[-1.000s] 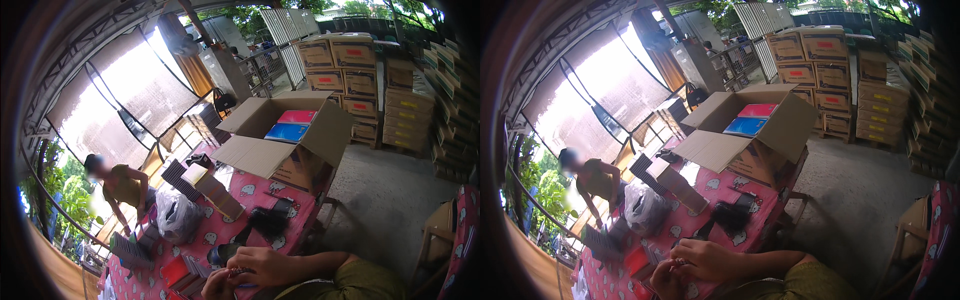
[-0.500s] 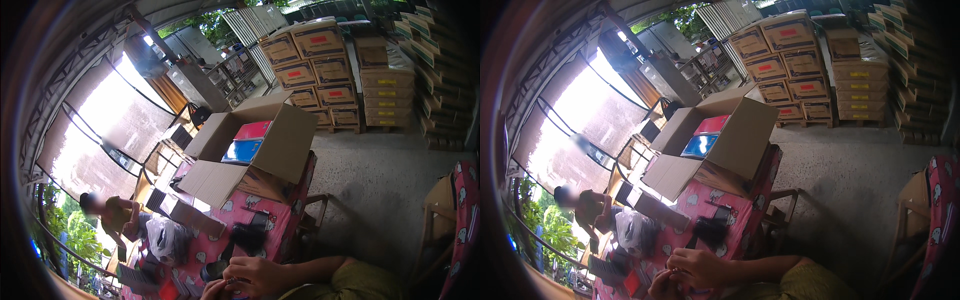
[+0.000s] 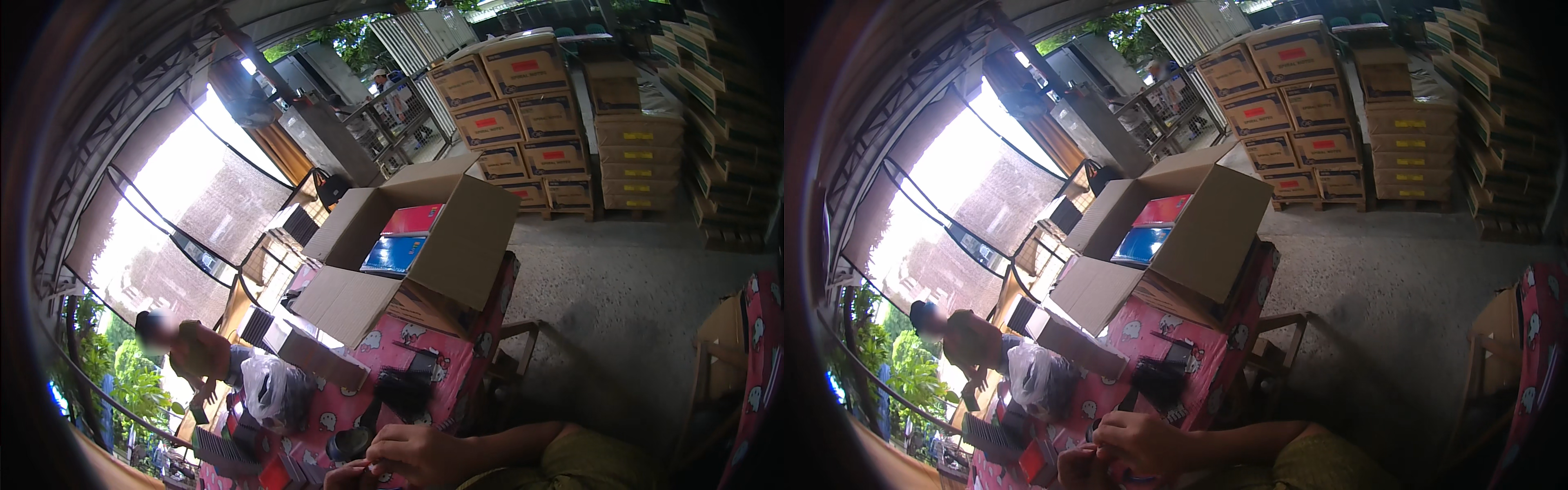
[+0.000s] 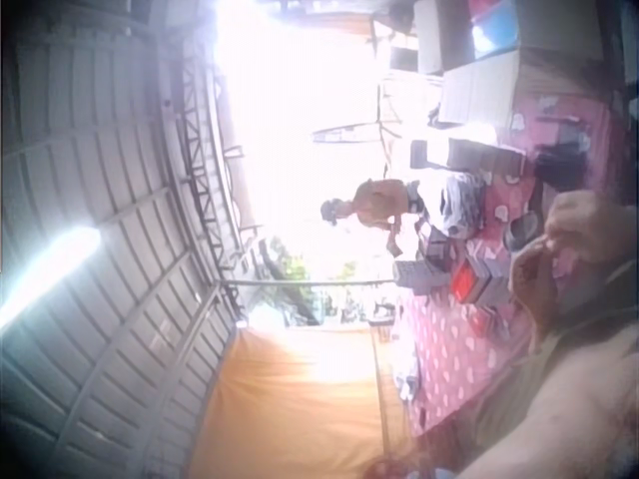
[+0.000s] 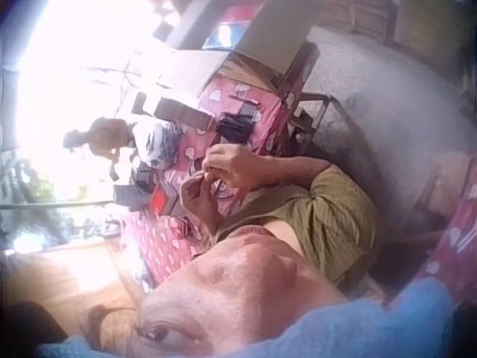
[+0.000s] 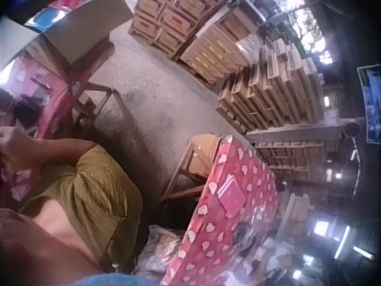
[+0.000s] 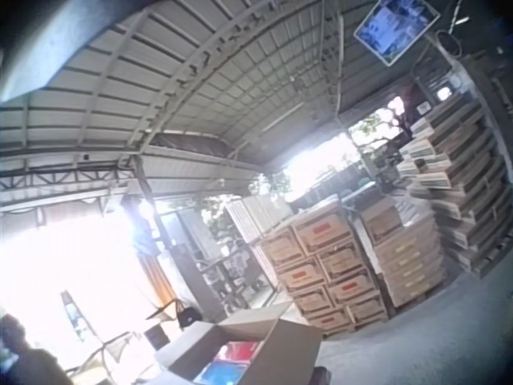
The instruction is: The person tapes the spiral edges of notebooks using a blue tape dispenser and trims the tape with blue-handled snips. They pick up a notebook from a stack, apply tape to the top edge, cut it, and then place the notebook into a cardboard box.
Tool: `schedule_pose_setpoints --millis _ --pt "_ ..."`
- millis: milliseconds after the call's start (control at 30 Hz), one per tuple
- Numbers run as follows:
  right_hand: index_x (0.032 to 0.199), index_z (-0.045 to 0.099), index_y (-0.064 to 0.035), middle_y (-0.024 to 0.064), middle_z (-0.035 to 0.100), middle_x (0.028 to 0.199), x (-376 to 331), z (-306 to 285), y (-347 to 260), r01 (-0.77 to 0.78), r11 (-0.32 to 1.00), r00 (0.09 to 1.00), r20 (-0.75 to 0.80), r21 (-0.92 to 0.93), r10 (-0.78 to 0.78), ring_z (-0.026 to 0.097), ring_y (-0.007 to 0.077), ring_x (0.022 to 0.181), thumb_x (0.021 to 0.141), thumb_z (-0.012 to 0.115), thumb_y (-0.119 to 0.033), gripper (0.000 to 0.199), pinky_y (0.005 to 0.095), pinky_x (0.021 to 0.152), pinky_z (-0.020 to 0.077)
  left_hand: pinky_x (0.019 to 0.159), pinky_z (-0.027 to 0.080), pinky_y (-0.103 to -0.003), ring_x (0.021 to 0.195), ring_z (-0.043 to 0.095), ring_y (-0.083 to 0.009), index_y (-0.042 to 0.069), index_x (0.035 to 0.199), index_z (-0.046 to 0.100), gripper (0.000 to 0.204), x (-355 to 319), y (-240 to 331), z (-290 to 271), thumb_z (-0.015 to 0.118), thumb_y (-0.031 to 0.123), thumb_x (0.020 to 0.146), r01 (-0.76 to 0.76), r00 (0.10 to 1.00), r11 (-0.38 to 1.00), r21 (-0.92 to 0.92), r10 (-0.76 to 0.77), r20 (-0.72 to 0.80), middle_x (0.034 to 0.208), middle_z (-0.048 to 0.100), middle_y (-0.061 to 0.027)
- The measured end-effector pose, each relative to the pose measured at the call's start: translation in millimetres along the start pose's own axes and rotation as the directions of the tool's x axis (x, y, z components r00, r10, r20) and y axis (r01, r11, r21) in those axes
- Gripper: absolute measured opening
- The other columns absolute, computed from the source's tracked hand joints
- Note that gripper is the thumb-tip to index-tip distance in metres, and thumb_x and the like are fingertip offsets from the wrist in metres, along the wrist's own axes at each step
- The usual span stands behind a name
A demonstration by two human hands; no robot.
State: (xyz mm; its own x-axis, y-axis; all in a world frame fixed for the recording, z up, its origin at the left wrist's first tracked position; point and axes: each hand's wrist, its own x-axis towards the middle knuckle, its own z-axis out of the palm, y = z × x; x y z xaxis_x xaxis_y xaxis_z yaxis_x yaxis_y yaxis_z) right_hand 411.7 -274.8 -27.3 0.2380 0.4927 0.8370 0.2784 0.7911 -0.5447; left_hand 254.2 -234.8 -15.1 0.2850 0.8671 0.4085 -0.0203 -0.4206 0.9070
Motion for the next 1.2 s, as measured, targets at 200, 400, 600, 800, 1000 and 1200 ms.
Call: schedule_pose_setpoints --millis 200,400,600,800,1000,1200 --pt "0.094 0.056 0.0017 0.0157 0.057 0.089 3.2 -8.0 -2.7 0.001 0.999 0.989 0.146 0.036 -0.007 0.06 0.0343 0.083 0.082 0.064 -0.006 0.016 0.0387 0.068 0.0499 0.072 0.053 -0.027 0.078 0.062 -0.0145 0.0 0.09 0.059 0.019 -1.5 4.5 4.1 0.071 -0.007 0.078 0.005 1.0 0.999 -0.035 -0.006 -0.015 0.088 0.067 -0.0119" --pt "0.096 0.057 0.002 0.0162 0.058 0.091 1.9 -8.8 0.7 -0.016 1.0 0.986 0.167 -0.011 0.018 0.06 0.034 0.084 0.08 0.065 -0.006 0.02 0.0386 0.07 0.0503 0.07 0.052 -0.025 0.075 0.06 -0.0123 0.001 0.09 0.059 0.019 -3.4 6.1 6.6 0.07 -0.009 0.077 0.018 0.999 0.999 -0.045 -0.02 -0.041 0.088 0.067 -0.0104" --pt "0.098 0.059 0.0035 0.0183 0.061 0.092 -0.9 13.6 9.3 0.052 0.998 0.993 0.103 -0.018 -0.05 0.062 0.0334 0.086 0.076 0.065 -0.003 0.024 0.0377 0.072 0.0518 0.068 0.052 -0.024 0.073 0.06 -0.0112 0.001 0.09 0.059 0.02 -2.5 -0.5 -5.0 0.07 -0.01 0.077 0.027 0.995 0.999 -0.024 -0.029 -0.099 0.086 0.066 -0.0086" --pt "0.097 0.059 0.0034 0.0172 0.06 0.089 7.3 30.8 4.7 0.045 0.995 0.985 0.169 -0.085 -0.031 0.061 0.0331 0.082 0.076 0.065 -0.001 0.022 0.0385 0.071 0.0505 0.068 0.053 -0.024 0.072 0.061 -0.0115 0.001 0.088 0.058 0.019 -4.0 -9.8 -26.8 0.07 -0.009 0.077 0.092 0.987 0.996 -0.023 -0.094 -0.133 0.084 0.065 -0.0077" --pt "0.094 0.057 0.0019 0.0159 0.057 0.086 13.7 68.9 9.8 0.038 0.999 0.972 0.233 -0.029 -0.03 0.06 0.0325 0.08 0.081 0.065 -0.005 0.017 0.0388 0.069 0.0488 0.068 0.054 -0.025 0.074 0.062 -0.013 0.002 0.091 0.057 0.02 -6.2 -25.1 -63.2 0.07 -0.008 0.079 0.092 0.979 0.99 -0.103 -0.108 -0.172 0.086 0.065 -0.0081" --pt "0.093 0.059 -0.0012 0.0121 0.058 0.086 18.3 116.6 19.1 -0.012 0.997 0.941 0.337 -0.072 0.035 0.06 0.0303 0.08 0.08 0.069 -0.008 0.018 0.0371 0.068 0.0497 0.076 0.052 -0.026 0.089 0.06 -0.0149 0.003 0.111 0.05 0.029 -7.6 -38.3 -114.6 0.063 -0.004 0.087 0.093 0.994 0.994 -0.052 -0.096 -0.051 0.105 0.06 -0.0098"
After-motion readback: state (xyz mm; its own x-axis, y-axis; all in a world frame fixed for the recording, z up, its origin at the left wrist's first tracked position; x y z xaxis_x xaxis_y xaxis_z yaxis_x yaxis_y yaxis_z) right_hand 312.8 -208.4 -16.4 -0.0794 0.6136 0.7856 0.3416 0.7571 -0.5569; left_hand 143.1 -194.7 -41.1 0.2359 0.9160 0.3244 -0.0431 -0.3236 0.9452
